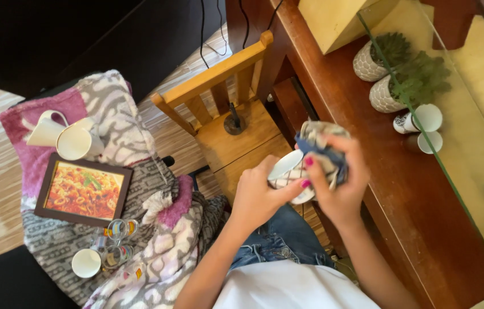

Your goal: Cleaning and wiping small porcelain cups with a cloth.

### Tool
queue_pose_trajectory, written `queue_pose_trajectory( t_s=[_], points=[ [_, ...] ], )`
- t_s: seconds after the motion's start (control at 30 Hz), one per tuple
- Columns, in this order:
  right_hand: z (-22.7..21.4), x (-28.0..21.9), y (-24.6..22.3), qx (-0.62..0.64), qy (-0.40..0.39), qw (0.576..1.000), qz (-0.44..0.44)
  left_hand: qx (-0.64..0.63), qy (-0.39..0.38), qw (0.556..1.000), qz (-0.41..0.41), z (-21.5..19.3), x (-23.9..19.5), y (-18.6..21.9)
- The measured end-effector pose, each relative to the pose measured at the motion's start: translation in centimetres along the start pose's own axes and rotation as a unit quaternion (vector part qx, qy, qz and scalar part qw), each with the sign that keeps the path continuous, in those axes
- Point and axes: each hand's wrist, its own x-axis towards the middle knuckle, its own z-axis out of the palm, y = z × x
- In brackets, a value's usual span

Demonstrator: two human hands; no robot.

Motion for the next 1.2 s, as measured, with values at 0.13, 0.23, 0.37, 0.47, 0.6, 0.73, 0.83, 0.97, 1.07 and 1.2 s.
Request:
queue_pose_trajectory(
  t_s=[0.13, 0.23, 0.37, 0.47, 0.6, 0.73, 0.83, 0.97, 1.07, 1.2],
  points=[
    [-1.2, -1.6, 1.2, -0.044, 0.031, 0.998, -0.023, -0.087, -0.031, 0.990, 0.105, 0.2, 0.2, -1.2],
    [-1.9, -2.0, 2.7, 0.092, 0.025, 0.995, 0.037, -0.096, -0.056, 0.983, 0.146, 0.7, 0.4, -1.2],
    [-3.6, -2.8, 4.6, 0.192, 0.016, 0.962, 0.191, -0.114, -0.103, 0.960, 0.235, 1.4, 0.6, 0.7],
    [-5.3, -3.3, 4.1, 0.174, 0.013, 0.961, 0.213, -0.068, -0.126, 0.962, 0.231, 2.8, 0.8, 1.1],
    [-8.0, -4.3, 3.1, 0.044, 0.090, 0.985, 0.142, -0.051, -0.153, 0.969, 0.184, 5.7, 0.9, 1.5],
    [-10.6, -6.2, 1.2, -0.073, 0.151, 0.984, 0.068, -0.076, -0.161, 0.965, 0.193, 7.8, -0.1, 4.8],
    [-12.0, -7.9, 0.9, -0.131, 0.195, 0.970, 0.066, -0.078, -0.152, 0.962, 0.215, 9.9, -0.4, 5.5],
    [-13.5, -10.0, 1.1, -0.112, 0.232, 0.964, 0.072, -0.070, -0.132, 0.970, 0.189, 12.8, -1.0, 5.8],
    [-14.9, -11.3, 1.9, -0.103, 0.244, 0.961, 0.084, -0.062, -0.145, 0.967, 0.198, 14.4, -1.5, 5.6],
    [-17.6, -13.0, 4.6, -0.039, 0.200, 0.967, 0.151, -0.053, -0.247, 0.932, 0.260, 15.1, -2.3, 6.4]
  ],
)
